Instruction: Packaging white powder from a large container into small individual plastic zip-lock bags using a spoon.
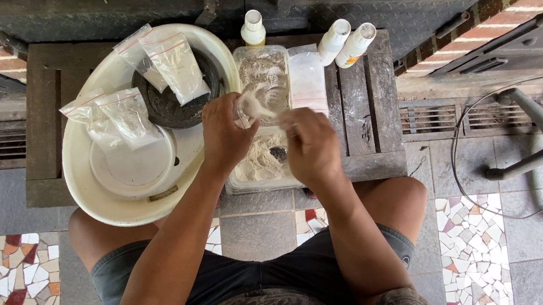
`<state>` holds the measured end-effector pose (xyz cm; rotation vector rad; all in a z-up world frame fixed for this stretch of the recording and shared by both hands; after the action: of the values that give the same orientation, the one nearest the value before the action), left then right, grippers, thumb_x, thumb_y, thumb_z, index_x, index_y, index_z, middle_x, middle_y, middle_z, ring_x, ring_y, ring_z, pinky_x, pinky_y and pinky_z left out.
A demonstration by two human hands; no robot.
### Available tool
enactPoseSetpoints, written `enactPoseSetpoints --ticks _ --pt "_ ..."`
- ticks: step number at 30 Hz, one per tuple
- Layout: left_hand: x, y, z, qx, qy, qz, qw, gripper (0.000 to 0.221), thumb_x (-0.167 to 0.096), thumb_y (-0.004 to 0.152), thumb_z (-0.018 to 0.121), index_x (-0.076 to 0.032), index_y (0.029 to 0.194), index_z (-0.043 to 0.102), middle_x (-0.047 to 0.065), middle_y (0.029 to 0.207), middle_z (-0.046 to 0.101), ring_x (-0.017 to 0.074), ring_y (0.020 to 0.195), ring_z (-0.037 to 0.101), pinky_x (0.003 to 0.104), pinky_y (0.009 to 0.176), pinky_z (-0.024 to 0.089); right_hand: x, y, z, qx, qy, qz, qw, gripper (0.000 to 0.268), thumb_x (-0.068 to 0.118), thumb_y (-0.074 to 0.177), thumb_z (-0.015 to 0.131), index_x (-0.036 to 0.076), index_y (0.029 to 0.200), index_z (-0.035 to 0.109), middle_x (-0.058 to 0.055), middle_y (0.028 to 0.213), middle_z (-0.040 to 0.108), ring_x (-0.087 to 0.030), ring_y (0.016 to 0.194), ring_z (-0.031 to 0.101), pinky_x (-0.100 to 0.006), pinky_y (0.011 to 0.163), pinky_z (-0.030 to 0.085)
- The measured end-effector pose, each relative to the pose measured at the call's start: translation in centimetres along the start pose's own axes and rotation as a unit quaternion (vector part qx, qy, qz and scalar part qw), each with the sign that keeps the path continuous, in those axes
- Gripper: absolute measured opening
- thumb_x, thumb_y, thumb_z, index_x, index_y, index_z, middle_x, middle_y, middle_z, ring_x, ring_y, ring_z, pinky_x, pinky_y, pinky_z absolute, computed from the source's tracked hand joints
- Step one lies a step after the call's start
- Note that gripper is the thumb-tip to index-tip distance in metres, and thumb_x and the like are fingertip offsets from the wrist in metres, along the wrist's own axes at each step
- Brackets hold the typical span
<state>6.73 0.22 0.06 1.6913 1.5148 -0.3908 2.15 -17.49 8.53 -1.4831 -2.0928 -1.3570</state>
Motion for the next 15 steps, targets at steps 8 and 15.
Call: enactPoseSetpoints --ticks 8,15 --pt "-0.3 0.2 -0.3 -0.012 -0.007 0.012 1.000 0.050 -0.015 0.065 0.089 -0.007 0.109 0.067 0.015 0.095 0.073 0.0382 0.095 0.073 0.049 0.090 0.050 2.3 0.8 -1.4 0.011 0.007 -0.095 0.995 0.012 0.004 0.100 0.062 0.007 0.097 0.072 -0.006 0.083 0.070 -0.025 0.074 0.069 -0.034 0.070 0.054" --pt "-1.1 0.6 -1.8 -0.010 -0.069 -0.030 0.997 0.044 -0.010 0.070 0.083 -0.003 0.110 0.065 0.021 0.094 0.071 0.0466 0.092 0.070 0.056 0.087 0.050 -1.0 1.1 -5.8 -0.113 0.008 -0.022 0.993 0.018 -0.001 0.107 0.048 0.003 0.106 0.066 -0.007 0.080 0.064 -0.020 0.067 0.062 -0.031 0.061 0.052"
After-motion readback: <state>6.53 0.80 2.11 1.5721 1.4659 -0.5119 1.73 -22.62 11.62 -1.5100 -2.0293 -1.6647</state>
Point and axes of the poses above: each hand's wrist, its own y-axis towards the middle knuckle, its own z-axis out of the palm, x = y × z, the point moved 7 cm from there along y, towards the middle knuckle
